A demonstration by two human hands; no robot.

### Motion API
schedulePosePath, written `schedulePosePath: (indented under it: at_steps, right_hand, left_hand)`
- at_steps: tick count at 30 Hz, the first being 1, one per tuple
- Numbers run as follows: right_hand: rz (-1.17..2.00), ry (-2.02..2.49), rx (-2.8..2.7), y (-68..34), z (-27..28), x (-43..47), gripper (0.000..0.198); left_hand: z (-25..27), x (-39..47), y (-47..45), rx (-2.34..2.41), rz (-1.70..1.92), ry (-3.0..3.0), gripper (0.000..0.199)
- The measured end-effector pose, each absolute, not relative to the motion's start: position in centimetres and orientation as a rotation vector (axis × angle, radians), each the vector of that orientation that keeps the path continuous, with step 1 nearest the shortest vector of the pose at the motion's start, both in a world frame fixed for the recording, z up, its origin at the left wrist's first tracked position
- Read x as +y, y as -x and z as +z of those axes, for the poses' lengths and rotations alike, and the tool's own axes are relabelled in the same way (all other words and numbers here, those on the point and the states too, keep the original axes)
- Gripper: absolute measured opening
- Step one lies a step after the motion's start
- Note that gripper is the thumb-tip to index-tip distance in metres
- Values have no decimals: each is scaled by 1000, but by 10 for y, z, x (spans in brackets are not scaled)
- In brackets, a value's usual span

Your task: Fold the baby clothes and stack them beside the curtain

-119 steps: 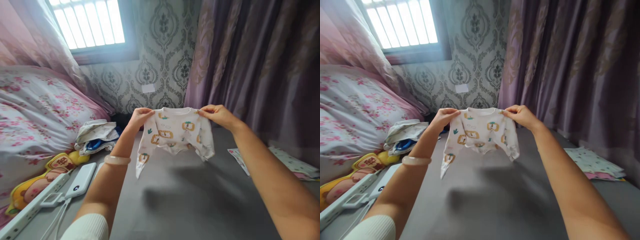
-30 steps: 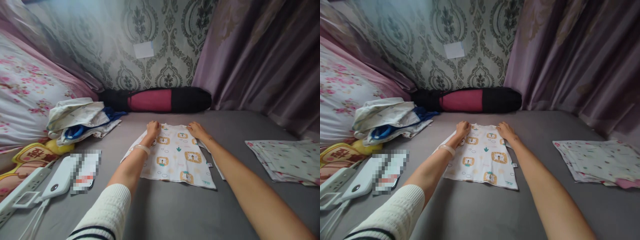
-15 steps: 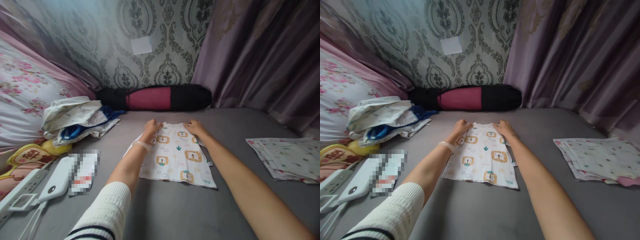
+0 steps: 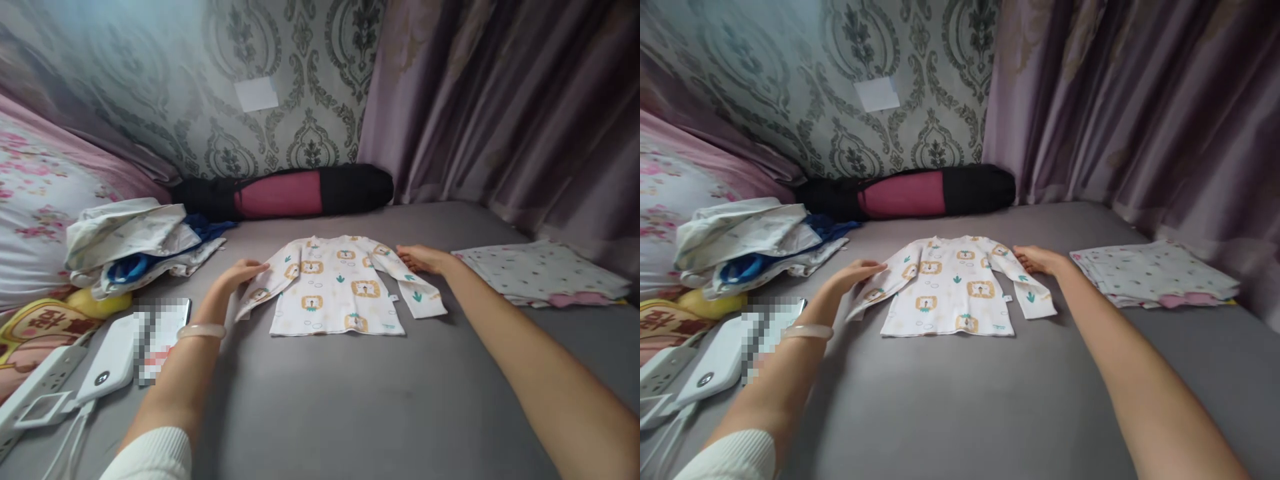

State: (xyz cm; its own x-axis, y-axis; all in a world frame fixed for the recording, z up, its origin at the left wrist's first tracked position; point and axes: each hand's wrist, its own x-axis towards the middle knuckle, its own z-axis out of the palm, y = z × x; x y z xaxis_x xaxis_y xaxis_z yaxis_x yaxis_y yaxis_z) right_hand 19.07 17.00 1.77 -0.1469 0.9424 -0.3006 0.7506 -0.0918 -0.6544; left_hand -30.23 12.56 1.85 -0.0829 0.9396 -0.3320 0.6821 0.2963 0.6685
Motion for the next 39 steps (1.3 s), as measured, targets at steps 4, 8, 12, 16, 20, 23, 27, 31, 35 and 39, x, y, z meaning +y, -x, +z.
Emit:
schedulePosePath:
  at_steps: [4, 8, 12, 16, 20, 23, 27, 31, 35, 39]
  right_hand:
    - [1480, 1741, -1760, -203, 29, 140, 51]
    - [1386, 1667, -1933, -207, 33, 120, 86]
    - [1009, 1795, -2236, -201, 34, 119, 86]
    - [212, 1889, -2408, -186, 38, 110, 63]
    - [-203, 1765, -2493, -175, 38, 86, 56]
    - [158, 1730, -2668, -181, 35, 80, 68]
    - [700, 1627, -2511, -200, 34, 97, 60]
    - [575, 1957, -2210, -211, 26, 118, 42]
    - [441, 2107, -2261, -215, 13, 126, 36]
    - [622, 2185, -2119, -220, 11, 132, 25]
  left_hand:
    - [27, 100, 313, 1806, 469, -1421, 62]
    - [35, 90, 320, 1735, 336, -1437, 47]
    - [44, 99, 323, 1788, 307, -1484, 32]
    - [56, 114, 317, 2167, 367, -1636, 19]
    - [56, 116, 303, 2595, 431, -1858, 30]
    - [47, 107, 283, 2573, 486, -1990, 35]
    - [35, 90, 231, 2263, 551, -2130, 26]
    - [27, 59, 145, 1616, 561, -2316, 15]
    - [22, 19, 61, 1107, 436, -2518, 19]
    - [22, -3, 18, 1266, 236, -2523, 36]
